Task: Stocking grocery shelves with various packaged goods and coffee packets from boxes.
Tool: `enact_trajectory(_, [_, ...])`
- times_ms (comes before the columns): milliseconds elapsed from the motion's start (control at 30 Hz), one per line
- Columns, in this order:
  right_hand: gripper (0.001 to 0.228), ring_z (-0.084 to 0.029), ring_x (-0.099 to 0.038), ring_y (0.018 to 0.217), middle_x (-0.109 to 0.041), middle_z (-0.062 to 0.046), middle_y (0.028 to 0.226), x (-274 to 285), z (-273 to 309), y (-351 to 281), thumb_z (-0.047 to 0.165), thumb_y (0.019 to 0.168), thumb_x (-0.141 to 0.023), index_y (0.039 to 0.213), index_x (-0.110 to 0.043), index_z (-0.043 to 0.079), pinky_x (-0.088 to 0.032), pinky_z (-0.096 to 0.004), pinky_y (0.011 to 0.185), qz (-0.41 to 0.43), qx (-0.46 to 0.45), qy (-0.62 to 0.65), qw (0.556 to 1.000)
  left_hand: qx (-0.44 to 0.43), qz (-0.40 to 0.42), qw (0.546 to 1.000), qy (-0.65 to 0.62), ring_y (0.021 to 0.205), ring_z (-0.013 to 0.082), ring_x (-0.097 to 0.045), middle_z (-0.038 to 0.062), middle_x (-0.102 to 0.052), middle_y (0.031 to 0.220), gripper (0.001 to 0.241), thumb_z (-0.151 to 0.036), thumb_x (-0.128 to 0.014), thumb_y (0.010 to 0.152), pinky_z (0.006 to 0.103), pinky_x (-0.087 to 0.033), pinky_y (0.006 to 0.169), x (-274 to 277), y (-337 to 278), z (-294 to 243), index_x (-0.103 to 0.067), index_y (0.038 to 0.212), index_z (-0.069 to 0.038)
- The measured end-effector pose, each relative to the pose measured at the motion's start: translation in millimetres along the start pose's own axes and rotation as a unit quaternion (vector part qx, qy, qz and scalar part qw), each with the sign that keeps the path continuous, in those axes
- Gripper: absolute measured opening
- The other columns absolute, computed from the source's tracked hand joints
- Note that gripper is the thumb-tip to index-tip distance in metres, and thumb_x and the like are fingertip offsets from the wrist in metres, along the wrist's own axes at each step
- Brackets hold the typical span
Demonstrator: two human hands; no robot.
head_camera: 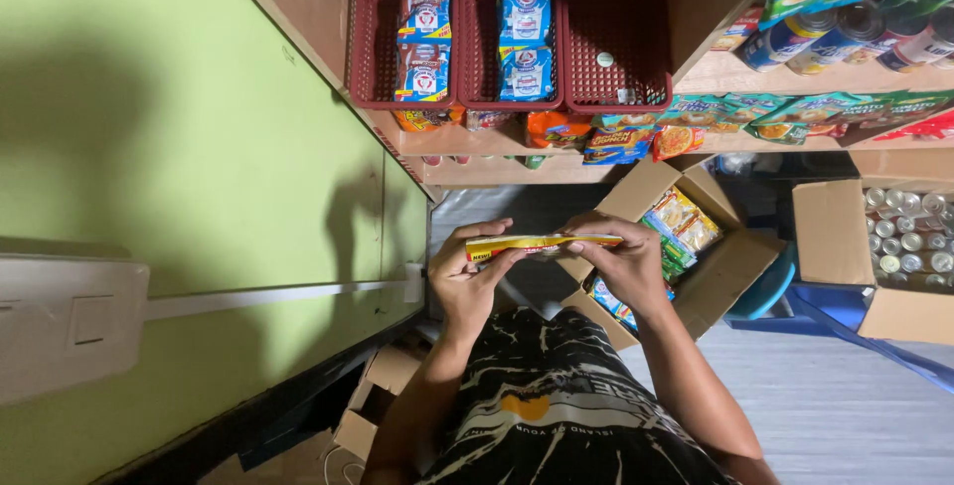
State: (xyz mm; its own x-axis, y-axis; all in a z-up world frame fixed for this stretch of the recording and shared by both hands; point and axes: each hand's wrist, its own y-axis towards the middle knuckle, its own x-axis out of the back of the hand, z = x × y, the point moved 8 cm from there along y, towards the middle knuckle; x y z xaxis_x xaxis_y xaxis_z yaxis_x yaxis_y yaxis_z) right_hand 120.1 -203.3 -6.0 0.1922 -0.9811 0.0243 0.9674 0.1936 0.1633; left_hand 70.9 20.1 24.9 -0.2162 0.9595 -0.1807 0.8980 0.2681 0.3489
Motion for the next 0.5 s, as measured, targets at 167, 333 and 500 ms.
enact_trajectory(167, [0.010, -0.016, -0.073, 0.087, -0.077, -0.014, 0.102, 1, 1, -2, -0.002, 0.088, -0.076, 0.098, -0.075, -0.004, -0.060, -0.029, 0.078, -0.005, 0.001, -0.008, 1.000, 0.011, -0.026, 0.992, -0.122, 0.110, 0.0219, -0.073, 0.011, -0.066, 0.120, 0.035, 0.000, -0.086, 0.086, 0.0345, -0.063, 0.092, 4, -2, 4, -0.062, 0.110, -0.005])
enact_trajectory(333, [0.008, -0.017, -0.073, 0.090, -0.077, -0.014, 0.102, 0, 9, -1, -0.002, 0.090, -0.075, 0.098, -0.074, -0.004, -0.060, -0.028, 0.080, 0.003, 0.022, 0.018, 1.000, 0.004, 0.075, 0.997, -0.007, 0.104, 0.0195, -0.071, 0.012, -0.070, 0.119, 0.047, -0.006, -0.089, 0.080, 0.0326, -0.060, 0.091, -3, 26, -43, -0.061, 0.118, -0.005])
enact_trajectory(500, [0.006, -0.018, -0.075, 0.087, -0.077, -0.013, 0.099, -9, 33, 2, -0.001, 0.090, -0.075, 0.096, -0.075, -0.004, -0.061, -0.029, 0.078, 0.031, 0.041, 0.004, 0.999, -0.171, 0.186, 0.901, 0.352, 0.090, 0.0205, -0.067, 0.002, -0.073, 0.102, 0.032, -0.022, -0.088, 0.079, 0.0357, -0.052, 0.083, -37, 36, -109, -0.076, 0.106, -0.010])
